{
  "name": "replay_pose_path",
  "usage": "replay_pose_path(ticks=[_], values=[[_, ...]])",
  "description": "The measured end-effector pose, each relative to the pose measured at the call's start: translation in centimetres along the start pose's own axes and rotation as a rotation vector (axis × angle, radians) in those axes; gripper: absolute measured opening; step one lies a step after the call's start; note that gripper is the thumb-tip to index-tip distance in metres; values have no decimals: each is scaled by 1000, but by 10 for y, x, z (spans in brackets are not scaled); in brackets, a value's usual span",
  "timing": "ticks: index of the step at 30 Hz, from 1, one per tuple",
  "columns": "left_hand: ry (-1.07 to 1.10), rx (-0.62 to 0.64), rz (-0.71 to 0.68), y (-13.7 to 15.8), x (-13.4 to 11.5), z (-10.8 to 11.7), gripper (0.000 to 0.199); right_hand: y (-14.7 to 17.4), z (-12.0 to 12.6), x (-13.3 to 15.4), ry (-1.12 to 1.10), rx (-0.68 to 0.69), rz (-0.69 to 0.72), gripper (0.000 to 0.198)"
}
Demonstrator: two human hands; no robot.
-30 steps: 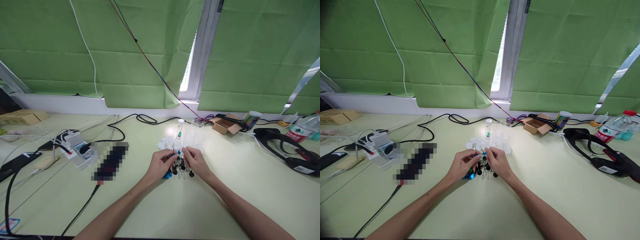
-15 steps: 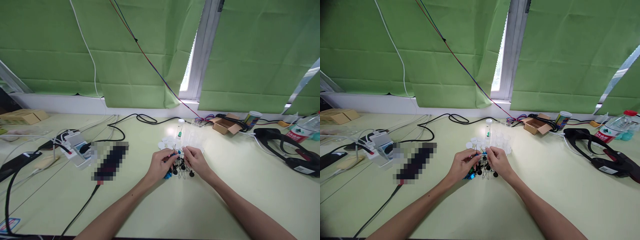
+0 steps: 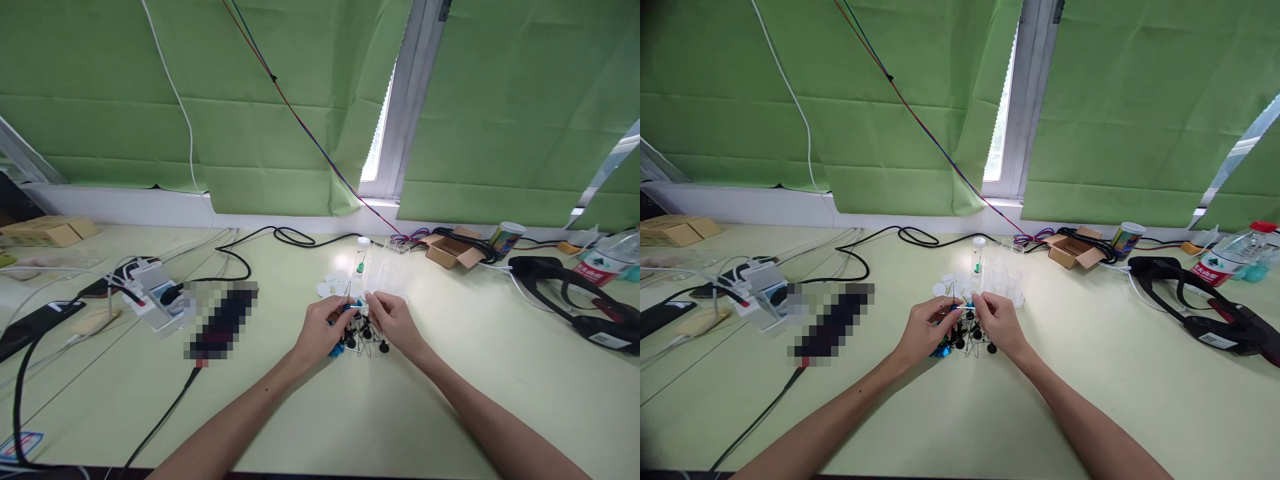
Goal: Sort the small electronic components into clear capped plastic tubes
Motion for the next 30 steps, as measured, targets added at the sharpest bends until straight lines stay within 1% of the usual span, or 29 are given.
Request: replay_pose_path(ticks=[4, 7, 11, 14, 19, 24, 30], values=[[119, -5, 158, -1, 11, 0, 25, 0, 2, 2, 60, -34, 23, 47], [225, -38, 239, -3, 14, 2, 26, -1, 6, 2, 94, -79, 24, 47], [316, -67, 293, -7, 14, 5, 27, -2, 9, 2, 200, -121, 71, 45], [371, -77, 320, -9, 16, 6, 30, -1, 6, 3, 291, -102, 114, 44], [464, -70, 380, -9, 21, 5, 32, 0, 2, -1, 354, -65, 137, 38], [443, -75, 406, -9, 22, 7, 33, -1, 1, -8, 390, -40, 131, 33], [388, -130, 305, -10, 19, 12, 32, -1, -1, -15, 479, 4, 112, 24]])
Point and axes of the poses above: each hand's wrist, its own y-axis away from the middle knuckle, its own z-axis out of the back of the hand, x = y × z, the point moved 7 cm from there along -y, towards the middle knuckle, and after that the axes turned 4 degrees about -x, right-handed, at the moved point
